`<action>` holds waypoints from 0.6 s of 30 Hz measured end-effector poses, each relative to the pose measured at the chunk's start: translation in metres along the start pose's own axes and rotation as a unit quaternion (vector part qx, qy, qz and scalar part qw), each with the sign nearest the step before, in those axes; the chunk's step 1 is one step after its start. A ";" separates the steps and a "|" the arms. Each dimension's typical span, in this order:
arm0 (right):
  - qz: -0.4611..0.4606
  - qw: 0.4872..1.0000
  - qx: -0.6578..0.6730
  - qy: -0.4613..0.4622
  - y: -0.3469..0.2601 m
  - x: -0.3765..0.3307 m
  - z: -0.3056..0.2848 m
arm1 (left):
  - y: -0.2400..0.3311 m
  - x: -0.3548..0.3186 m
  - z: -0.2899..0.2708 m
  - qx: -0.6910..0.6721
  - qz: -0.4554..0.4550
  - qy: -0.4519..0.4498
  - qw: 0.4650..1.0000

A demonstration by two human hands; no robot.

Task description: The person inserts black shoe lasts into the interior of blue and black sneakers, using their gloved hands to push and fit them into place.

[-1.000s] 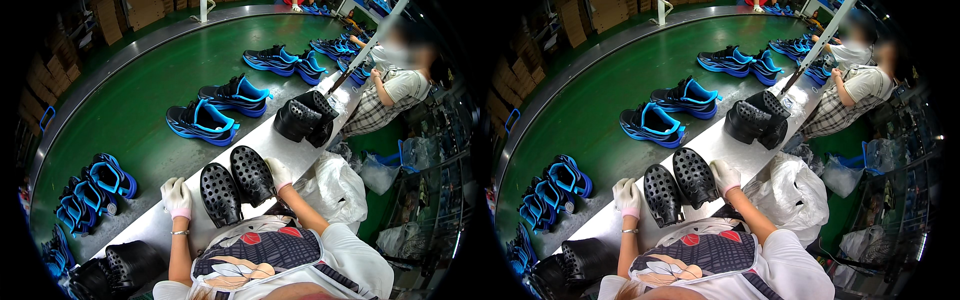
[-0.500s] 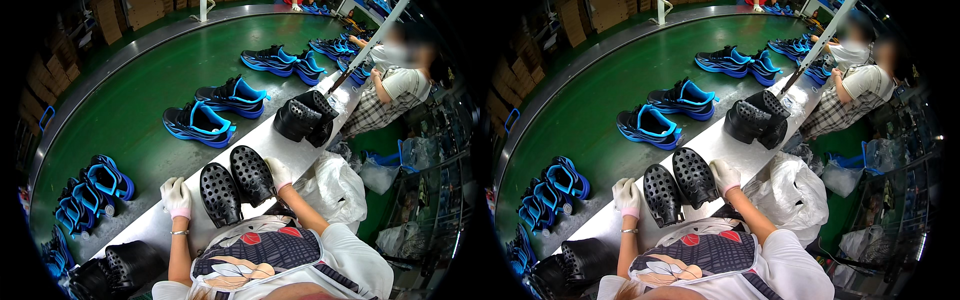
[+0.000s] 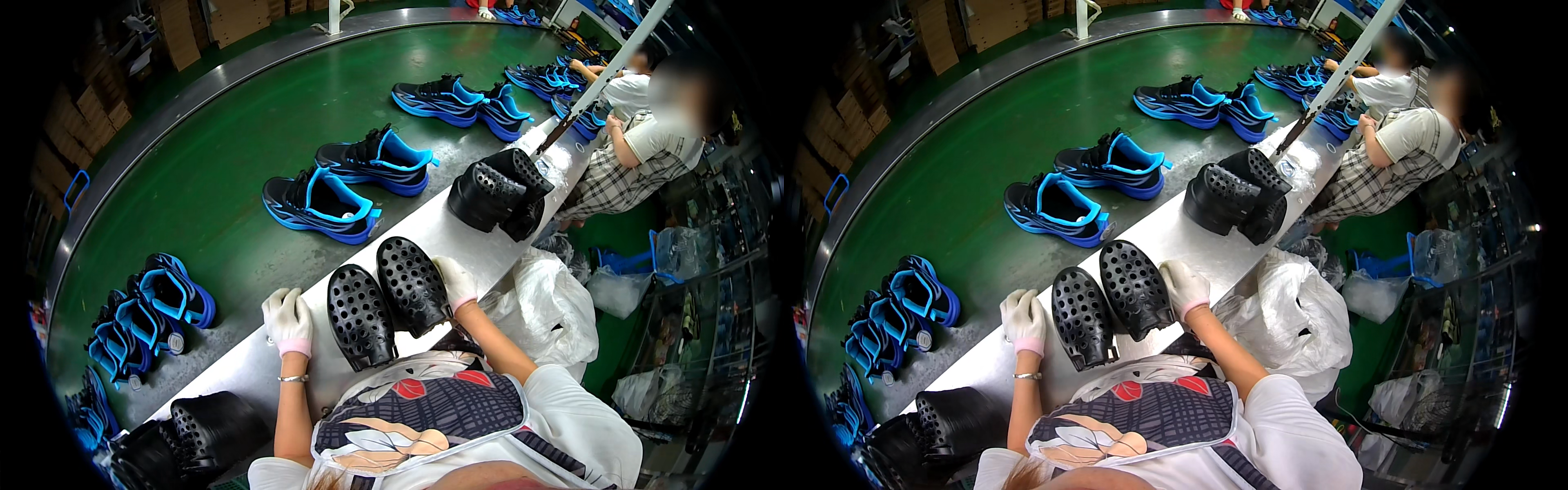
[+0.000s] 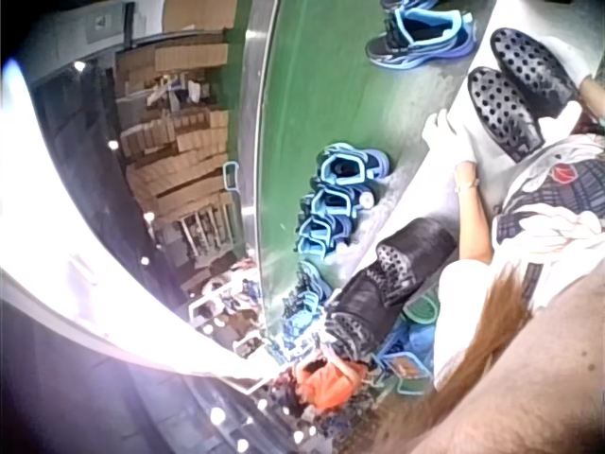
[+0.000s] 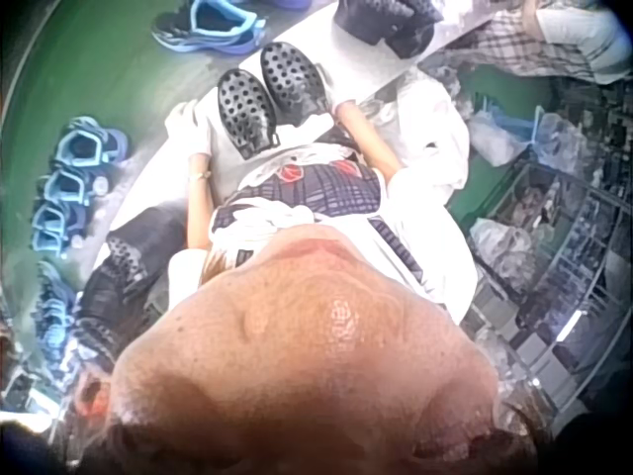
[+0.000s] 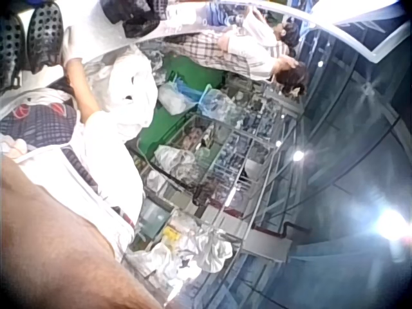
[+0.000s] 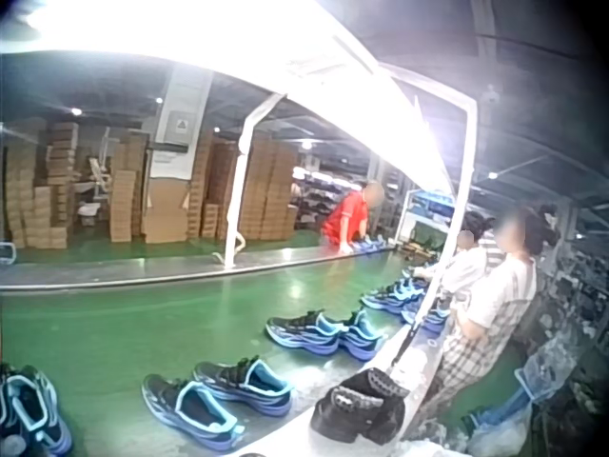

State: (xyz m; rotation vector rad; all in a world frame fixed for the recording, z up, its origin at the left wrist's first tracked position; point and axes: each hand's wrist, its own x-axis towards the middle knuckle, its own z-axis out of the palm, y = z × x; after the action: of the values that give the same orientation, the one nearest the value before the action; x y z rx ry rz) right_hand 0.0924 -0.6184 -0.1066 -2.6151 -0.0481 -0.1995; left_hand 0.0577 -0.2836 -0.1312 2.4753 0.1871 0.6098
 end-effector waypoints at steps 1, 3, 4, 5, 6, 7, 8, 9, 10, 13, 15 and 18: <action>0.000 1.000 0.002 0.000 0.000 0.000 0.000 | 0.000 0.000 0.000 0.001 -0.001 -0.001 1.000; 0.000 1.000 0.004 0.001 -0.001 0.001 0.001 | 0.000 0.000 -0.001 0.002 -0.002 -0.001 1.000; 0.001 1.000 0.004 0.002 -0.001 0.001 0.001 | 0.000 -0.001 -0.001 0.003 -0.003 0.000 1.000; 0.001 1.000 0.005 0.002 -0.001 0.000 0.001 | 0.000 0.000 -0.001 0.004 -0.002 0.000 1.000; 0.000 1.000 0.006 0.005 0.000 0.000 0.001 | -0.001 0.000 0.000 0.004 0.000 0.000 1.000; -0.001 1.000 0.008 0.008 0.001 0.000 0.003 | -0.001 0.000 0.000 0.005 0.001 0.001 1.000; -0.002 1.000 0.009 0.011 0.002 0.000 0.003 | 0.000 0.000 0.001 0.003 0.003 0.003 1.000; -0.002 1.000 0.001 0.004 0.001 0.000 0.002 | 0.000 0.000 0.001 0.002 0.003 0.006 1.000; -0.001 1.000 -0.007 -0.003 0.000 0.001 0.001 | 0.001 0.000 0.001 0.001 0.004 0.008 1.000; -0.006 1.000 -0.005 -0.007 0.000 0.002 0.001 | 0.001 0.000 0.000 0.002 -0.001 0.005 1.000; -0.004 1.000 0.011 0.004 0.001 0.002 0.002 | 0.001 0.000 0.000 0.002 -0.002 0.005 1.000; 0.002 0.999 0.033 0.027 0.000 0.002 0.004 | 0.001 0.000 0.000 0.001 0.002 0.008 1.000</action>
State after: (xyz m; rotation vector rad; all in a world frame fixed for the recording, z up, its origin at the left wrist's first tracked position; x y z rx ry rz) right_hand 0.0947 -0.6168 -0.1100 -2.5426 -0.0294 -0.2635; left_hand 0.0581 -0.2848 -0.1305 2.4747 0.1890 0.6327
